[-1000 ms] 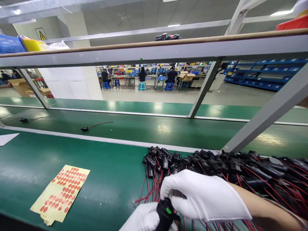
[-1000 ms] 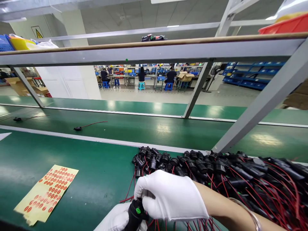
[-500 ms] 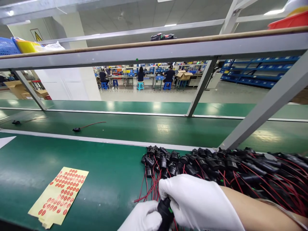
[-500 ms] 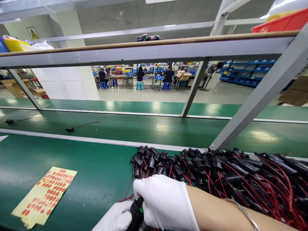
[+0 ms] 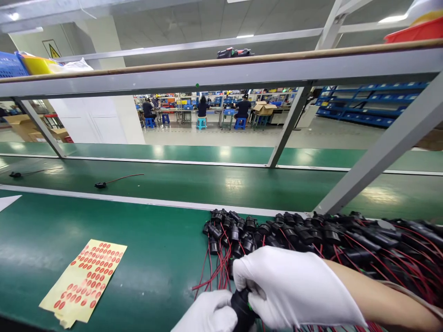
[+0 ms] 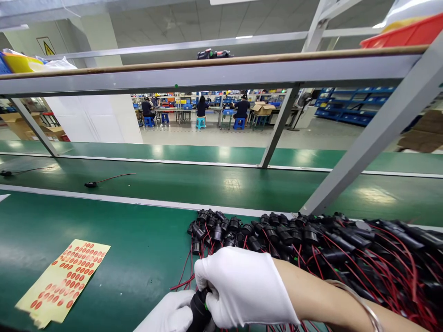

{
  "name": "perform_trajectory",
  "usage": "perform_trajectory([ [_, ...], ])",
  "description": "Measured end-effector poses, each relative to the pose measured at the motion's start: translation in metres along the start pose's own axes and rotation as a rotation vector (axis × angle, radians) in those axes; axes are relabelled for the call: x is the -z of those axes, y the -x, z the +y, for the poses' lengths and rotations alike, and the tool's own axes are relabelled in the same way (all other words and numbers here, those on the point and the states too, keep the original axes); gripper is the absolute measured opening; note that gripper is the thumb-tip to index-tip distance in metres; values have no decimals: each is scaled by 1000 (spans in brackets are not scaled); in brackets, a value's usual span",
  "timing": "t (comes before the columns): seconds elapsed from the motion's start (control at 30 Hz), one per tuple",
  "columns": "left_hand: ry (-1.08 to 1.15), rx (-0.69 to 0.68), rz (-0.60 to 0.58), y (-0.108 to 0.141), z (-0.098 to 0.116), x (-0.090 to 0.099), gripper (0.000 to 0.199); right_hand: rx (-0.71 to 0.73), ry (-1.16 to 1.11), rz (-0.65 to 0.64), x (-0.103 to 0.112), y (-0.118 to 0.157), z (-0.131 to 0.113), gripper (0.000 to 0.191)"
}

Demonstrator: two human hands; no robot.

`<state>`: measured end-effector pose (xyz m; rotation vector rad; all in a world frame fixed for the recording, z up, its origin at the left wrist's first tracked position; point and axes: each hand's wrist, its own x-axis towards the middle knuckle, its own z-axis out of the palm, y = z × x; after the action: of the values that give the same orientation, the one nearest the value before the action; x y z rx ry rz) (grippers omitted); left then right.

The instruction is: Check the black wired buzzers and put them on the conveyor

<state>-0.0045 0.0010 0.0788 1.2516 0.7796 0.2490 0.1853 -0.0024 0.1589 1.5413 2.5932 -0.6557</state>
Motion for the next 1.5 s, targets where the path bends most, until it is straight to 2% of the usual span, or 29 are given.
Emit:
perform_trajectory([
  [0.1,-141,35,36,-1,8,-1,47,32,11,23,-4,-3,0,13],
  [0.27,-164,0,140,-5,-3,-1,48,10,40,28,-3,-6,-6,6],
  [0.37,-112,4,85,-8,-8,0,51,-14,12,16,-2,-5,-7,8],
  [0.53,85,-27,-6,-9,-13,5,54,-34,-119,31,0,1,-2,32],
  [0.6,205,-78,-30,-10,-18,7,63,18,-181,138,-3,3,1,39],
  [0.63,264,-110,-45,-10,-20,8,68,42,-192,230,-6,4,2,39],
  [0.77,390,-181,-44,-15,-27,9,77,91,-110,680,-24,8,2,28],
  [0.87,355,-239,-26,-18,-29,10,82,213,-89,834,-39,8,1,23],
  [0.97,188,-334,-6,-19,-28,10,76,301,-24,794,-55,4,0,20],
  [1.1,90,-310,113,-17,-29,10,67,279,31,709,-68,-5,1,31],
  [1.2,107,-318,155,-17,-34,10,70,297,-151,768,-73,-3,10,19],
  [1.27,128,-365,178,-19,-37,11,73,254,-316,832,-78,2,20,15],
  [1.4,191,-469,291,-27,-43,9,73,116,-466,890,-93,6,36,22],
  [1.5,132,-583,439,-29,-46,3,54,54,-519,850,-105,1,30,39],
])
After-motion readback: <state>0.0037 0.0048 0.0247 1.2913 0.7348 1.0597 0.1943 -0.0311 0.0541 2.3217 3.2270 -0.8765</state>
